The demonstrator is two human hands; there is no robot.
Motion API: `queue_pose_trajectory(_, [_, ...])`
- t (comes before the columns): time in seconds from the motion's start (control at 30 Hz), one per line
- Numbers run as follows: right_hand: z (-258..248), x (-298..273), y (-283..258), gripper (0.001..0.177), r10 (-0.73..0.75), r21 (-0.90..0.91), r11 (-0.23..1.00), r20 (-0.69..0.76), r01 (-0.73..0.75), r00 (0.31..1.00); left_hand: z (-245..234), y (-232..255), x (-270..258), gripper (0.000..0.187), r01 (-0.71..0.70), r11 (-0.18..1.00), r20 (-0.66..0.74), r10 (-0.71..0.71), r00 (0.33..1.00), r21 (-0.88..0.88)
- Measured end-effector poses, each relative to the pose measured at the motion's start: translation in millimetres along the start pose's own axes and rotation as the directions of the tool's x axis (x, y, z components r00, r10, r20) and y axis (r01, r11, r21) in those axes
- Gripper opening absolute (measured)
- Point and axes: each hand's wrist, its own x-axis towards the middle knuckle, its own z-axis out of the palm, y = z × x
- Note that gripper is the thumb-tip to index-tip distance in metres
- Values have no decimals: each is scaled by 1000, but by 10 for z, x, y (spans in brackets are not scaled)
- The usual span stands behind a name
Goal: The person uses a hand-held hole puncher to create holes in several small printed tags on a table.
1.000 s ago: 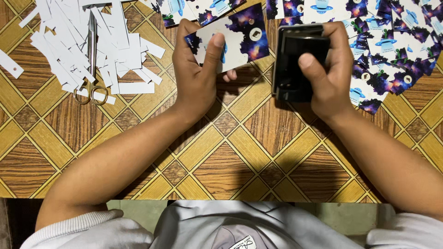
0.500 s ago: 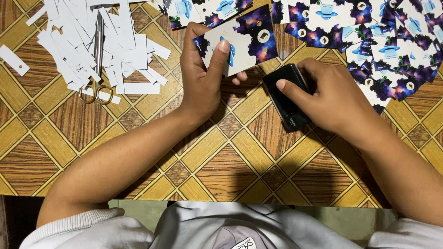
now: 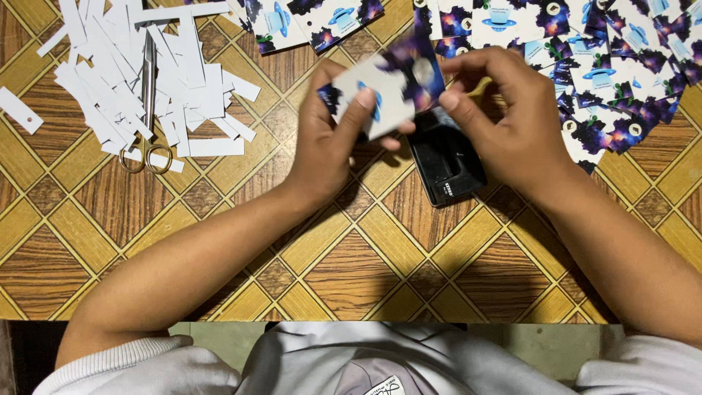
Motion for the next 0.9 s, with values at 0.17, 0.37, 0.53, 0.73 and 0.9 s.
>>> queue_pose_trajectory(0.17, [33, 41, 141, 10, 198, 313, 928, 37, -199, 980, -47, -88, -24, 40, -36, 899, 5, 38, 999, 437])
queue_pose_trajectory(0.37, [48, 118, 182, 9, 302, 349, 895, -17, -277, 953, -300, -137, 63, 99, -407, 300, 366, 182, 912, 863])
queue_pose_trajectory(0.53, [83, 117, 136, 11, 304, 366, 892, -58, -263, 951, -333, -102, 90, 101, -362, 107, 345, 144, 927, 926])
queue_pose_trajectory(0.73, [114, 138, 151, 22, 264, 491, 847, -62, -201, 962, -302, -151, 100, 103, -420, -73, 424, 59, 904, 905])
queue_pose_trajectory(0.9, [153, 161, 472, 9, 189, 422, 904, -251, -68, 949, -543, -259, 379, 97, -173, -156, 196, 145, 970, 972])
